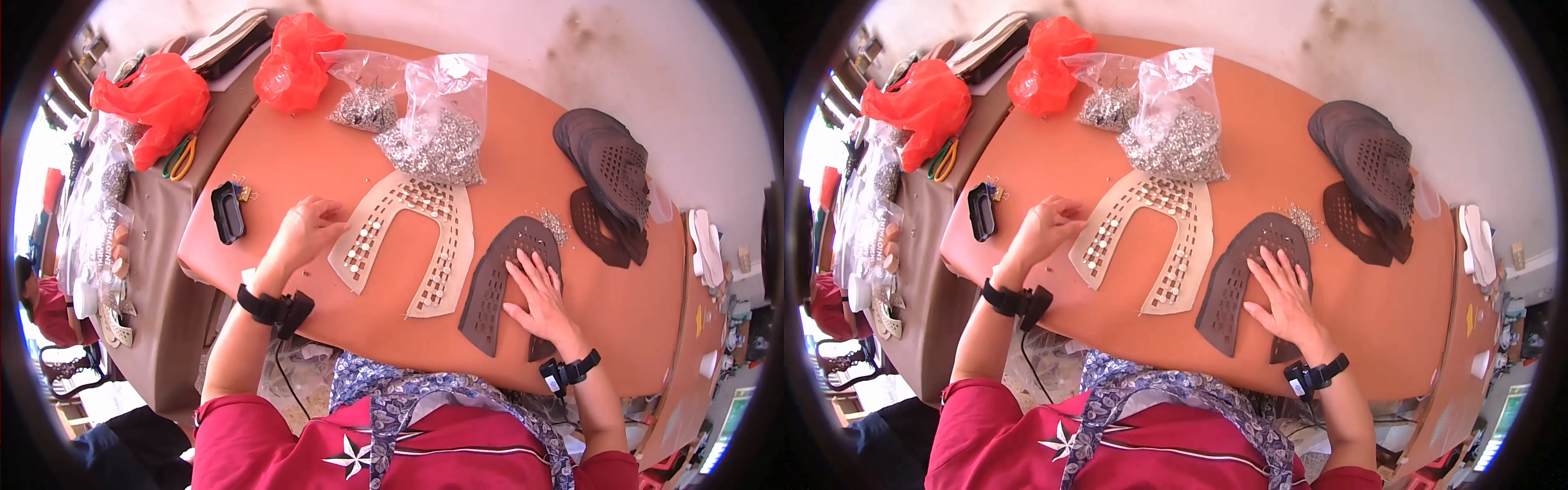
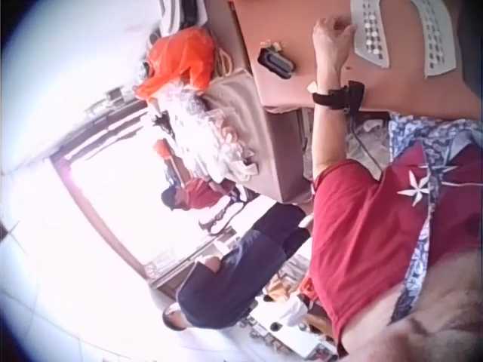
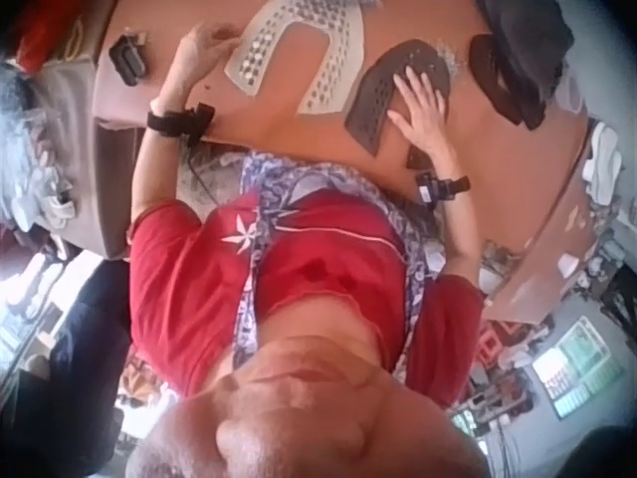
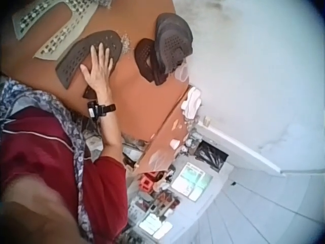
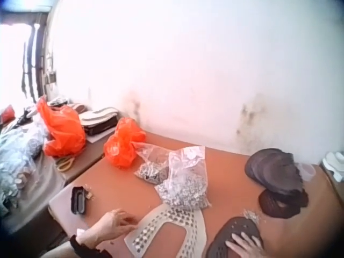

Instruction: The recorder is sorting and inspecting plastic shoe upper components and small metal eyelets at a workbench.

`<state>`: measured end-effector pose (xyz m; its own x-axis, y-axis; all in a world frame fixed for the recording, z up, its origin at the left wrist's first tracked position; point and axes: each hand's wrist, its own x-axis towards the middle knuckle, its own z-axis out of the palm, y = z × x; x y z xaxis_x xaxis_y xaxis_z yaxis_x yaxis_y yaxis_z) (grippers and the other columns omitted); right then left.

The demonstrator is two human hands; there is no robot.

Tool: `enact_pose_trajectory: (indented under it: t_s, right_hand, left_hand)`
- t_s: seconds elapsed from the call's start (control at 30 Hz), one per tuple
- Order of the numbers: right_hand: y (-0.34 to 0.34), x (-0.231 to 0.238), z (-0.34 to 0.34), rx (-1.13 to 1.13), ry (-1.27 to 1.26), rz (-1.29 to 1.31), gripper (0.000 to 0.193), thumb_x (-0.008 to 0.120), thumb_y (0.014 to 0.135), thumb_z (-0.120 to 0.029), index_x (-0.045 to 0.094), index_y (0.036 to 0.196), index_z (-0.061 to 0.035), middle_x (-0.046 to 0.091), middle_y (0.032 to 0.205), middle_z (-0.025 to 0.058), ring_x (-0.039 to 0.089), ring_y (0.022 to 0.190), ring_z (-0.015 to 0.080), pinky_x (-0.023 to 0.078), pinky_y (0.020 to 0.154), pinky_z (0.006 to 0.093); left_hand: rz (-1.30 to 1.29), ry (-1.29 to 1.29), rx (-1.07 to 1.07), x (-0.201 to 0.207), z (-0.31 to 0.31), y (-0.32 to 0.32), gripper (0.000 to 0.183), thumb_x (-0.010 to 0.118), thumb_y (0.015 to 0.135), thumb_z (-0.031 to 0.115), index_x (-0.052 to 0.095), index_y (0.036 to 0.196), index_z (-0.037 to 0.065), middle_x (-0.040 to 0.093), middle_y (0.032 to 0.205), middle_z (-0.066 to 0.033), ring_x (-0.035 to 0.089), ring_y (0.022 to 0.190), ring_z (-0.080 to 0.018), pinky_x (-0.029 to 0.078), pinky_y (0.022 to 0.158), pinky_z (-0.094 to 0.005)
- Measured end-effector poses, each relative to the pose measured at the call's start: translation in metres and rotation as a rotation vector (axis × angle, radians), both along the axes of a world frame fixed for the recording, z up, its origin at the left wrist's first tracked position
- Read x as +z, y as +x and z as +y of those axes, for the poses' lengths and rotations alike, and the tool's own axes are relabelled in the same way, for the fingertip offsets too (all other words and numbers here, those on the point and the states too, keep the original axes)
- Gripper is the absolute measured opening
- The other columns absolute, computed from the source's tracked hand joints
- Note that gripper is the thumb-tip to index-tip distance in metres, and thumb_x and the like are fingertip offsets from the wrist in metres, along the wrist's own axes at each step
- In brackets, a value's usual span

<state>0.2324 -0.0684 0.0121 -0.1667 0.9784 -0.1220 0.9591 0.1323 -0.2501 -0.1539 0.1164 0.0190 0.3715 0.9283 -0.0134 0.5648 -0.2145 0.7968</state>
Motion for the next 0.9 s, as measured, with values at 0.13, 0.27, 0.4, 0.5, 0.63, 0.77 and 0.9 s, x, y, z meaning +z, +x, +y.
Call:
enact_pose_trajectory:
  t_s: [0.13, 0.27, 0.4, 0.5, 0.63, 0.77, 0.9]
  right_hand:
    - [-0.001, -0.002, -0.002, -0.018, -0.005, 0.001, 0.069, 0.063, 0.082, -0.039, 0.039, 0.143, -0.0171, 0.024, 0.153, 0.0106, 0.019, 0.142, 0.0358, 0.017, 0.110, 0.0580]
    - [-0.006, 0.010, 0.000, -0.013, -0.035, 0.024, 0.067, 0.066, 0.081, -0.035, 0.042, 0.140, -0.0156, 0.027, 0.152, 0.0106, 0.022, 0.141, 0.0352, 0.018, 0.110, 0.0572]
    - [-0.013, 0.021, 0.004, -0.027, -0.039, 0.052, 0.061, 0.067, 0.080, -0.027, 0.047, 0.136, -0.0140, 0.035, 0.148, 0.0124, 0.028, 0.138, 0.0341, 0.020, 0.110, 0.0561]
    - [-0.024, 0.025, 0.009, 0.000, 0.004, 0.053, 0.055, 0.066, 0.080, -0.018, 0.050, 0.133, -0.0133, 0.040, 0.144, 0.0129, 0.031, 0.137, 0.0330, 0.021, 0.109, 0.0555]
    - [-0.032, 0.021, 0.008, 0.082, 0.045, 0.035, 0.053, 0.061, 0.078, -0.006, 0.052, 0.130, -0.0115, 0.043, 0.142, 0.0127, 0.033, 0.136, 0.0321, 0.022, 0.109, 0.0547]
    - [-0.041, 0.022, 0.009, 0.131, 0.036, 0.058, 0.049, 0.055, 0.078, 0.001, 0.054, 0.126, -0.0111, 0.047, 0.138, 0.0095, 0.041, 0.131, 0.0284, 0.024, 0.109, 0.0525]
    - [-0.039, 0.021, 0.009, 0.118, 0.011, 0.061, 0.046, 0.055, 0.079, -0.001, 0.056, 0.124, -0.0107, 0.049, 0.137, 0.0084, 0.044, 0.128, 0.0274, 0.025, 0.108, 0.0519]
  left_hand:
    - [0.169, 0.080, -0.016, 0.001, -0.009, 0.027, 0.042, 0.076, 0.073, 0.020, 0.063, 0.106, -0.003, 0.059, 0.086, -0.0133, 0.059, 0.077, -0.0209, 0.048, 0.071, -0.0341]
    - [0.191, 0.317, 0.021, -0.020, -0.008, 0.034, 0.042, 0.078, 0.070, 0.018, 0.061, 0.104, -0.002, 0.058, 0.081, -0.0119, 0.058, 0.073, -0.0204, 0.047, 0.067, -0.0335]
    - [0.180, -0.028, 0.038, -0.005, -0.015, 0.038, 0.039, 0.077, 0.070, 0.017, 0.060, 0.101, 0.001, 0.058, 0.073, -0.0111, 0.059, 0.069, -0.0243, 0.048, 0.066, -0.0363]
    - [0.152, -0.082, 0.001, 0.001, -0.023, 0.036, 0.032, 0.075, 0.070, 0.015, 0.061, 0.096, 0.001, 0.052, 0.067, -0.0079, 0.054, 0.065, -0.0207, 0.044, 0.062, -0.0345]
    - [0.093, -0.121, -0.015, 0.003, -0.029, 0.041, 0.025, 0.073, 0.070, 0.013, 0.062, 0.088, 0.001, 0.042, 0.058, -0.0013, 0.042, 0.057, -0.0101, 0.036, 0.052, -0.0288]
    - [0.068, -0.119, -0.030, -0.002, -0.028, 0.032, 0.025, 0.073, 0.070, 0.012, 0.062, 0.089, 0.001, 0.045, 0.059, -0.0012, 0.042, 0.057, -0.0096, 0.036, 0.052, -0.0287]
    - [0.080, -0.136, -0.023, 0.003, -0.027, 0.025, 0.023, 0.072, 0.070, 0.010, 0.062, 0.089, 0.000, 0.047, 0.059, -0.0009, 0.042, 0.057, -0.0090, 0.035, 0.051, -0.0286]
